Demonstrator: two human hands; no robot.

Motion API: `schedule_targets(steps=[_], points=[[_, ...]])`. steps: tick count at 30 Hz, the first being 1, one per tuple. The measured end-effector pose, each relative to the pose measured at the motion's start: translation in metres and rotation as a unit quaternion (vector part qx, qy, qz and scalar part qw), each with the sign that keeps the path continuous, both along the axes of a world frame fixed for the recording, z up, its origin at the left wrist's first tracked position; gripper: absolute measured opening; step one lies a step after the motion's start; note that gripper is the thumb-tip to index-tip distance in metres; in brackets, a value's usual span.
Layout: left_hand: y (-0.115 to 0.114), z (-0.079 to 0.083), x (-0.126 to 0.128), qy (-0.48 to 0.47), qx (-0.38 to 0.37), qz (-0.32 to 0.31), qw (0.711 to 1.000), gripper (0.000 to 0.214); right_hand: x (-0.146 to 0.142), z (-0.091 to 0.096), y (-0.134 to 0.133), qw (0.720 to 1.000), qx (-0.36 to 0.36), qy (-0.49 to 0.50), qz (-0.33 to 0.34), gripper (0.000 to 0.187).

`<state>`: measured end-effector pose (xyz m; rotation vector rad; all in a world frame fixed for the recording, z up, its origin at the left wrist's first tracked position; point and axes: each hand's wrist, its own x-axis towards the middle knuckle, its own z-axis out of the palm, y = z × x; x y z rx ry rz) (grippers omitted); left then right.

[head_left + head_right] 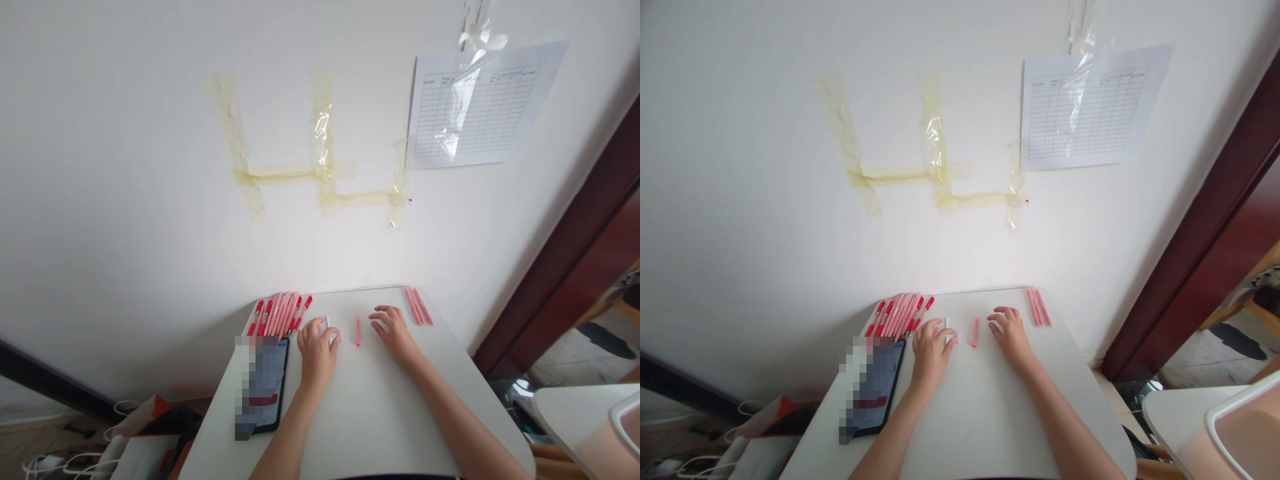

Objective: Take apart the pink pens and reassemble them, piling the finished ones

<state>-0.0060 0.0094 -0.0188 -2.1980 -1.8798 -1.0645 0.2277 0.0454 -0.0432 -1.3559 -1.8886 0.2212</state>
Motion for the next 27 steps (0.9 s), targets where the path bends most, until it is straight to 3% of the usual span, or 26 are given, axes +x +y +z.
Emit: schedule_targets(steps=[3, 9, 27], points=[[0.002, -0.003, 0.000, -0.014, 0.014, -0.046, 0.999, 0.016, -0.007, 0.006, -0.006, 0.998, 0.005, 0.054, 0.026, 0.019], [0.003, -0.009, 0.005, -0.019, 0.027, -0.122, 0.992, 0.020, -0.027, 0.012, -0.015, 0.991, -0.055, 0.086, 0.085, 0.020], [-0.001, -0.005, 0.012, -0.011, 0.042, -0.131, 0.990, 0.022, -0.033, 0.019, -0.019, 0.977, -0.126, 0.124, 0.118, 0.022]])
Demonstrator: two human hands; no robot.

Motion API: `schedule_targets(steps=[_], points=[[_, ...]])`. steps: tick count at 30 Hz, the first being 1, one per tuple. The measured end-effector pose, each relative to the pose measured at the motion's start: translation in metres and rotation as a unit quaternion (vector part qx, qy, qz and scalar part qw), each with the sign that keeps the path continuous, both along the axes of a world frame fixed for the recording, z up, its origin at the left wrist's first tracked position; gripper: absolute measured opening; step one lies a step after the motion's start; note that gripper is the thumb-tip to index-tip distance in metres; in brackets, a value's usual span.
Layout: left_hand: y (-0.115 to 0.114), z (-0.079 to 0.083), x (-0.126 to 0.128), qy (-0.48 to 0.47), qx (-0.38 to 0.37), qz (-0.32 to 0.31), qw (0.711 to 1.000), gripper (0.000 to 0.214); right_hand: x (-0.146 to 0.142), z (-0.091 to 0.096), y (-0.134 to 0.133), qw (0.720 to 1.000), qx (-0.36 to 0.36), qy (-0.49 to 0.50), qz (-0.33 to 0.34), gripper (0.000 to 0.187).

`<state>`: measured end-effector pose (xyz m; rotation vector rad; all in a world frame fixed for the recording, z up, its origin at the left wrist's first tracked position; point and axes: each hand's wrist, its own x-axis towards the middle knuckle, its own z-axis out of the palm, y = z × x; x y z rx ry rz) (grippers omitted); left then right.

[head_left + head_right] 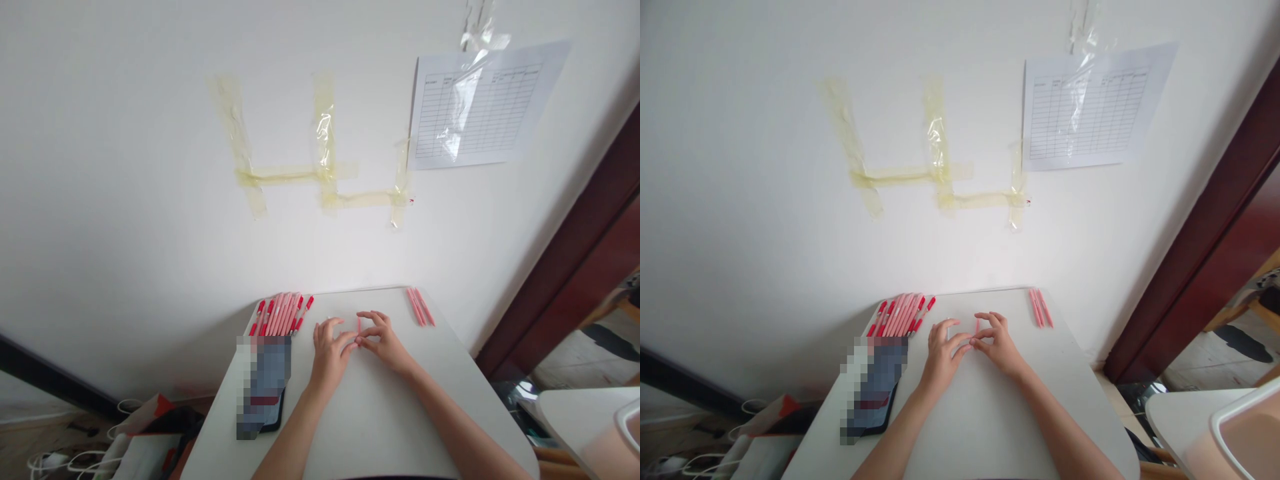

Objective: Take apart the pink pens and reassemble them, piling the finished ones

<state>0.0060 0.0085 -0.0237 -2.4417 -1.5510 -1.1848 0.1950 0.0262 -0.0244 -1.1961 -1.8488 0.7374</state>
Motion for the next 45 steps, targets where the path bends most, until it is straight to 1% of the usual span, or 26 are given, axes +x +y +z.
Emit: schedule_targets(steps=[8, 13, 19, 22, 26, 32, 36, 40, 43, 45], points=[[-0.001, 0.001, 0.001, -0.012, -0.009, -0.003, 1.000, 0.022, -0.001, -0.005, 0.001, 1.000, 0.013, 0.001, -0.014, 0.018], [-0.001, 0.001, 0.001, -0.017, -0.008, 0.002, 1.000, 0.025, -0.002, -0.002, -0.001, 1.000, 0.002, 0.011, -0.020, 0.018], [0.001, 0.000, 0.001, -0.024, 0.002, 0.028, 0.999, 0.012, -0.001, 0.000, 0.000, 1.000, -0.001, 0.008, -0.025, 0.017], [0.000, 0.001, 0.001, -0.019, -0.001, 0.024, 1.000, 0.006, -0.001, -0.002, 0.000, 1.000, -0.001, 0.009, -0.027, 0.017], [-0.001, 0.001, 0.002, -0.012, -0.005, 0.016, 1.000, 0.009, -0.002, -0.004, 0.001, 1.000, 0.002, 0.009, -0.029, 0.016], [-0.001, 0.003, 0.002, -0.010, 0.005, 0.031, 0.999, 0.012, -0.004, -0.005, 0.002, 0.999, 0.012, 0.007, -0.040, 0.014], [-0.001, 0.007, -0.002, -0.026, 0.016, 0.058, 0.998, 0.011, -0.004, -0.006, 0.003, 0.999, 0.027, 0.003, -0.045, 0.014], [0.001, 0.008, -0.010, -0.046, 0.020, 0.109, 0.993, 0.008, 0.001, -0.006, 0.008, 0.997, 0.048, -0.004, -0.056, 0.015], [0.004, 0.006, -0.017, -0.059, 0.012, 0.159, 0.985, 0.008, 0.004, -0.002, 0.014, 0.996, 0.069, -0.024, -0.059, 0.014], [0.005, 0.006, -0.021, -0.062, 0.007, 0.182, 0.981, 0.008, 0.004, 0.004, 0.018, 0.993, 0.094, -0.056, -0.050, 0.012]])
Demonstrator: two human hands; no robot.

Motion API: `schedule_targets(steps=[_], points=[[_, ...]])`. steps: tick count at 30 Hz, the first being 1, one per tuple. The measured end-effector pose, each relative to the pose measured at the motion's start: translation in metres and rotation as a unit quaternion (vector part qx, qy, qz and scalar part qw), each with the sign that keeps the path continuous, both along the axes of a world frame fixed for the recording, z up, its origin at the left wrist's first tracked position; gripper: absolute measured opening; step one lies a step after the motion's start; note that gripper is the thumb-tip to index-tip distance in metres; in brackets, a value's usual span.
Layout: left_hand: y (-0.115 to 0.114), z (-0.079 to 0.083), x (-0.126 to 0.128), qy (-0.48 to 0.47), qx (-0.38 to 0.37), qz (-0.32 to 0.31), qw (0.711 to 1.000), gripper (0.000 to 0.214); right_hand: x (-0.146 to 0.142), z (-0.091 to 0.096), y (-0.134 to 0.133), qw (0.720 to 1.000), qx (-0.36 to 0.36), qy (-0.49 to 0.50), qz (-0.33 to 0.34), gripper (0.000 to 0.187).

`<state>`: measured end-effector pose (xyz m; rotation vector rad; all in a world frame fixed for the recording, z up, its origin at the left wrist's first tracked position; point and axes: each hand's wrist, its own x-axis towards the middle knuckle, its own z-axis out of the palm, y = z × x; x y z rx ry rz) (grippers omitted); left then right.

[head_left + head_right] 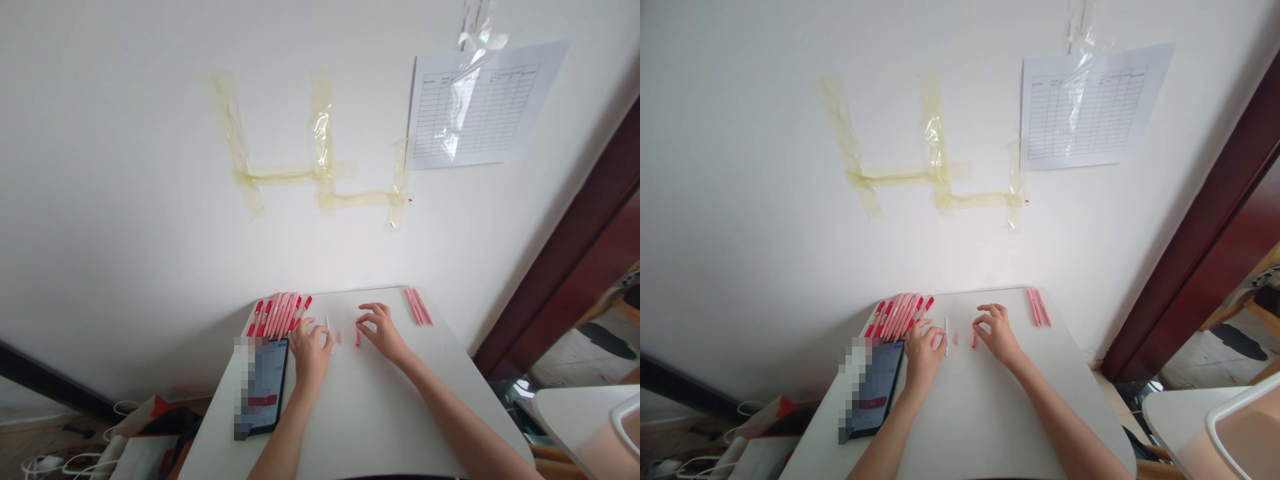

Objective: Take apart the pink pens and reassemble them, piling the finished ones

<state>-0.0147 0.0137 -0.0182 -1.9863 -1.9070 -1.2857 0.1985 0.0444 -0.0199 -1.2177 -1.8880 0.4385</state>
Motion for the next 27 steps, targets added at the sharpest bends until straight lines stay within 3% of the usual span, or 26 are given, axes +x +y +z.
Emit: schedule_targets(steps=[5, 11, 16, 27], points=[[0.001, 0.001, -0.004, 0.006, -0.003, 0.038, 0.999, 0.010, -0.012, 0.017, 0.017, 0.990, 0.075, -0.110, 0.041, 0.015], [-0.001, 0.004, -0.009, -0.002, -0.011, 0.075, 0.997, 0.012, -0.036, 0.017, 0.043, 0.971, 0.076, -0.205, 0.095, 0.023], [-0.002, 0.007, -0.009, -0.013, -0.037, 0.088, 0.995, 0.011, -0.051, 0.012, 0.052, 0.964, 0.081, -0.227, 0.109, 0.030], [-0.002, 0.006, -0.009, -0.018, -0.049, 0.081, 0.995, 0.011, -0.054, 0.013, 0.059, 0.955, 0.099, -0.239, 0.141, 0.022]])
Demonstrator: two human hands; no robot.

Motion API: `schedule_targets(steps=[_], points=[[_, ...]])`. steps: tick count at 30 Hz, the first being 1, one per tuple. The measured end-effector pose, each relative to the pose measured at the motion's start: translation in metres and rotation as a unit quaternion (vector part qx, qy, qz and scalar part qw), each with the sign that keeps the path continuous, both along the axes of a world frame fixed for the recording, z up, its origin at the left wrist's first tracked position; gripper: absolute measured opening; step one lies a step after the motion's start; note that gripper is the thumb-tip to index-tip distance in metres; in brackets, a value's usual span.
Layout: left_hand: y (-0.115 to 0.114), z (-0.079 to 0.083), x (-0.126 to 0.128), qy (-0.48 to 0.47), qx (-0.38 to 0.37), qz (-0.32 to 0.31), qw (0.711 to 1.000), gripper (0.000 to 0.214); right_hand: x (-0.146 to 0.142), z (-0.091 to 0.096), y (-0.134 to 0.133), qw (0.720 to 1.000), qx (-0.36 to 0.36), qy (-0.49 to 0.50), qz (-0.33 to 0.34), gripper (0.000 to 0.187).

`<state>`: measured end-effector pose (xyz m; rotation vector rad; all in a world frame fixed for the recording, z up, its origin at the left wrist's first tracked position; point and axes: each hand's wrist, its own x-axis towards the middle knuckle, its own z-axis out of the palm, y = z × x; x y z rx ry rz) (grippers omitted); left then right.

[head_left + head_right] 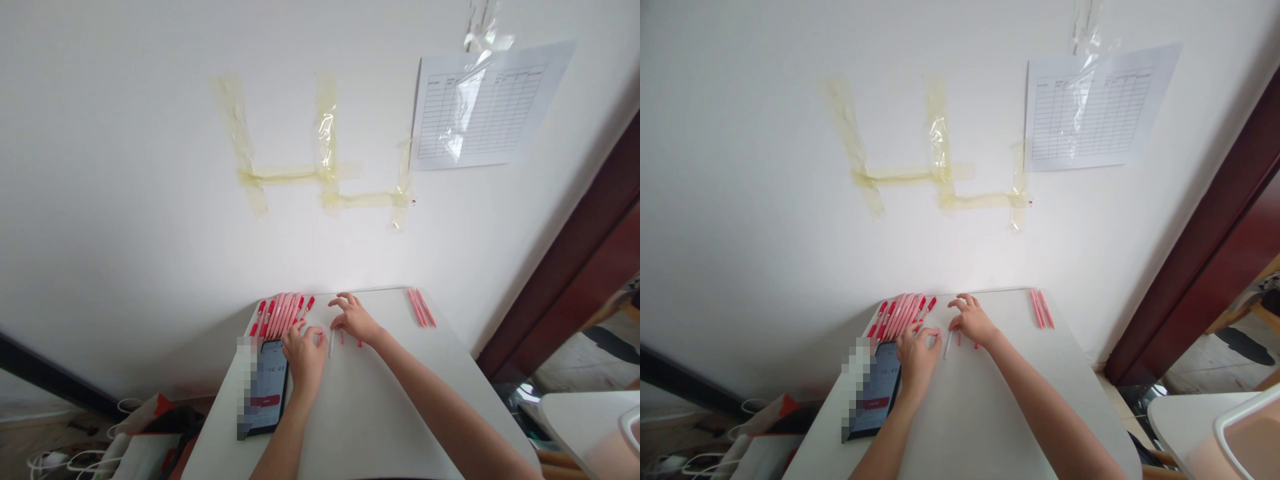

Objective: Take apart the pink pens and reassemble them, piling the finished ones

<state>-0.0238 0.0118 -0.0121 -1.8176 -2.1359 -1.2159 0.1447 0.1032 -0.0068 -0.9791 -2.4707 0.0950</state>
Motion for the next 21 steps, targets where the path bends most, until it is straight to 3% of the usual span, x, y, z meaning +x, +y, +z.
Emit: schedule_targets(steps=[12, 21], points=[[-0.001, 0.006, 0.002, -0.007, -0.037, 0.011, 0.999, 0.014, 0.008, -0.001, 0.004, 0.998, 0.054, -0.027, 0.010, 0.021], [0.000, 0.003, 0.001, -0.012, -0.026, -0.009, 1.000, 0.012, 0.045, 0.004, -0.018, 0.990, 0.096, 0.033, -0.097, 0.022]])
